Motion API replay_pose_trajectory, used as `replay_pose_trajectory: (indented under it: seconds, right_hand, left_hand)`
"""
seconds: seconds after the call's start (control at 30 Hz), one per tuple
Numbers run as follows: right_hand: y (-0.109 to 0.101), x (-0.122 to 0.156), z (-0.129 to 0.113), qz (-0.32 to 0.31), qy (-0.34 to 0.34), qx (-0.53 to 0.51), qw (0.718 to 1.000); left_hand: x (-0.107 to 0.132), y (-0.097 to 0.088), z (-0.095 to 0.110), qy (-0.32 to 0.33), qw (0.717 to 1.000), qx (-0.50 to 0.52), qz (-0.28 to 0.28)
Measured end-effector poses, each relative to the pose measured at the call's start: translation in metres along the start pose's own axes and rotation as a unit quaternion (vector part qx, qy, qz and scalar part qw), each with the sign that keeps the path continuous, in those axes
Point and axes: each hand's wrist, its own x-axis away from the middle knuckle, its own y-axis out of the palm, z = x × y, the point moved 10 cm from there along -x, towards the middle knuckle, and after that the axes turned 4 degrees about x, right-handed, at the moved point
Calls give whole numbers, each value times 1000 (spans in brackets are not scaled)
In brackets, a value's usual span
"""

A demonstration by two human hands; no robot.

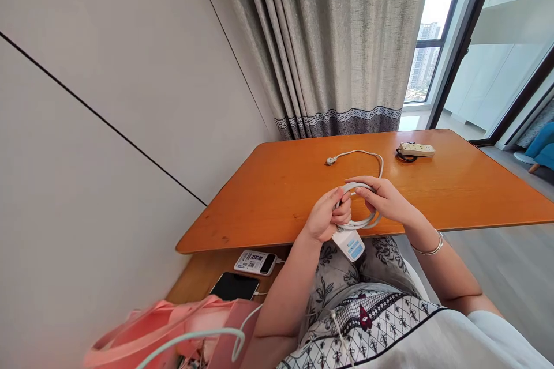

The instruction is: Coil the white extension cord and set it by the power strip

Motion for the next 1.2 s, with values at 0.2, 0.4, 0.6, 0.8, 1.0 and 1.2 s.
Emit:
replay_pose_trajectory:
  seconds: [0.2, 0.4, 0.6, 0.8, 1.0, 1.2]
  right_hand:
    - [1, 1, 18, -2, 23, -205, 979]
    - [17, 10, 39, 61, 65, -403, 911]
    - [19, 10, 40, 115, 57, -422, 897]
    - [10, 8, 42, 102, 76, -348, 929]
    - [9, 8, 46, 73, 91, -329, 937]
    - [11, 8, 43, 66, 67, -309, 947]
  left_hand:
    - [3, -4, 14, 19, 991, 109, 80]
    - [0, -8, 10, 21, 982, 134, 132]
    - [-4, -11, 4, 10, 985, 103, 137]
    - [-3, -10, 5, 21, 988, 69, 135]
    - [-3, -13, 4, 18, 988, 49, 143]
    - [-3, -13, 3, 15, 990, 30, 134]
